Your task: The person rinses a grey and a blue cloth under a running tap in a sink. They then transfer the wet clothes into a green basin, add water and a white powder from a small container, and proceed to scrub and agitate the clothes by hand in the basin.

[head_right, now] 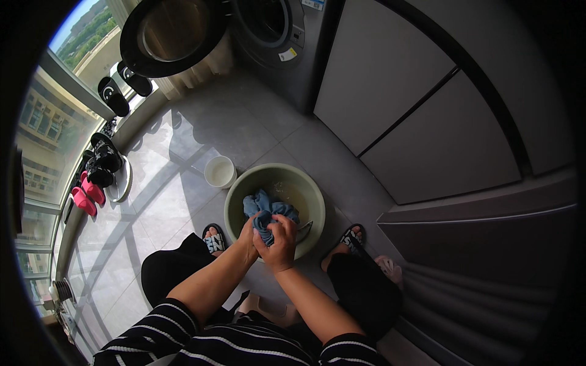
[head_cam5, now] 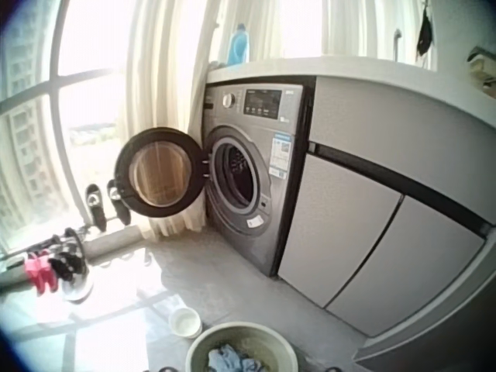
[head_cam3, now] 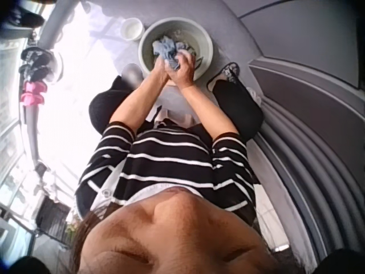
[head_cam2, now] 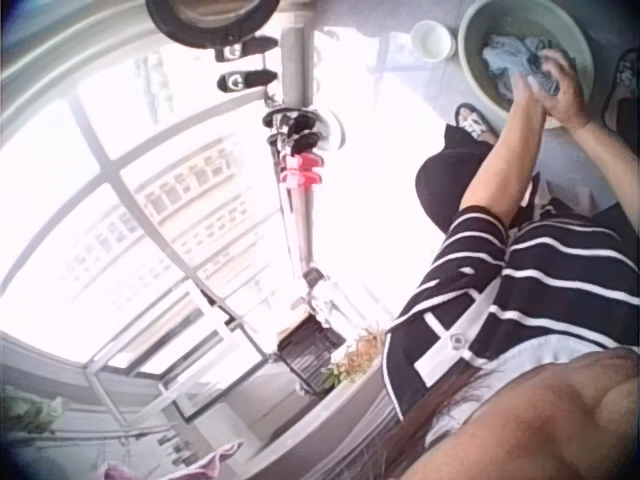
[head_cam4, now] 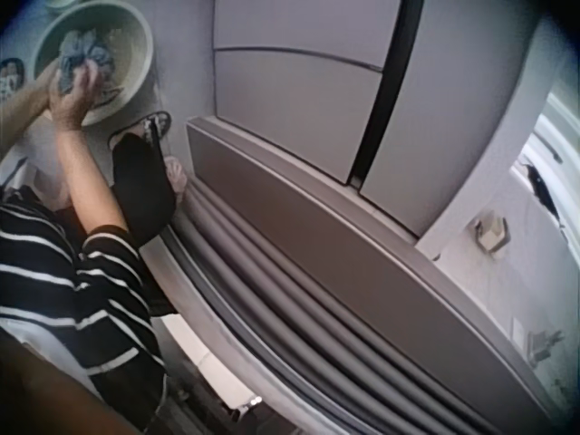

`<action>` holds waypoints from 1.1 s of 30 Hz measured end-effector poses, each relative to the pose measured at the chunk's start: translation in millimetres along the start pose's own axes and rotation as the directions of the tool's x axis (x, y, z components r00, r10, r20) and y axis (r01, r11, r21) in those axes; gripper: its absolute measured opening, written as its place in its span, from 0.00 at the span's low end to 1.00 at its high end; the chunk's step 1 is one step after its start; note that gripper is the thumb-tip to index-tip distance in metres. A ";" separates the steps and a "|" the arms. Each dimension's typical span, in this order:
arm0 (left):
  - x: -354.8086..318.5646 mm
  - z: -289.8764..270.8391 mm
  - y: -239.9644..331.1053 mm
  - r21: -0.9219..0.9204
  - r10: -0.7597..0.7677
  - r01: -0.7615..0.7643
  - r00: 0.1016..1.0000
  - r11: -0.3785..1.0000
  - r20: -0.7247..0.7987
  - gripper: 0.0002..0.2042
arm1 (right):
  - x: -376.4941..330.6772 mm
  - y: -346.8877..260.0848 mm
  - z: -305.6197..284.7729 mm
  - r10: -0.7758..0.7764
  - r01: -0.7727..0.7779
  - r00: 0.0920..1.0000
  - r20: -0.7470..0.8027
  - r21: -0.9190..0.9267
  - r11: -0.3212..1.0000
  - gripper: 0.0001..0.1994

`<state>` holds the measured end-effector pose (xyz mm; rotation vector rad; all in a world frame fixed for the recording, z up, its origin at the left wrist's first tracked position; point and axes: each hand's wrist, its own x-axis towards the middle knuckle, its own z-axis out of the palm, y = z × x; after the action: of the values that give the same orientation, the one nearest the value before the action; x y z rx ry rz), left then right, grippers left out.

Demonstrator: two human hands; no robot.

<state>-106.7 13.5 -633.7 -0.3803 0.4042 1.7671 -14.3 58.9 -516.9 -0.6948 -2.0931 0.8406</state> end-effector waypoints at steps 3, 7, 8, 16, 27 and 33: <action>-16.5 74.5 -29.4 0.242 0.109 -0.023 0.931 0.970 -0.349 0.14 | 12.9 37.5 -3.5 0.485 -0.481 0.858 -0.169 0.065 0.874 0.13; -14.9 34.7 -4.0 0.064 -0.019 0.027 0.993 0.998 -0.118 0.13 | 1.7 -39.4 -8.0 -0.010 0.012 0.996 0.094 -0.025 1.000 0.10; -11.8 10.4 -4.3 0.151 0.052 -0.037 0.994 0.988 -0.095 0.13 | 9.8 -59.8 -14.7 -0.007 0.009 0.996 0.093 -0.019 1.000 0.11; -14.7 47.0 -11.9 0.076 -0.041 0.061 0.970 0.995 -0.239 0.09 | 0.3 12.7 11.2 0.064 -0.081 0.987 -0.148 -0.113 0.990 0.11; -2.7 13.5 -5.9 0.471 0.168 -0.041 0.958 0.881 -0.231 0.07 | -5.9 -7.1 14.5 0.065 -0.071 0.996 -0.064 -0.100 0.992 0.12; -32.4 89.6 -35.7 0.433 0.288 -0.055 0.819 0.900 -0.496 0.08 | 5.8 43.6 10.5 0.288 -0.311 0.945 -0.158 -0.148 0.939 0.12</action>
<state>-68.3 34.9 -541.9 -0.5688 1.2364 1.6716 -17.4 87.1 -552.0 -1.1549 -1.9809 0.7566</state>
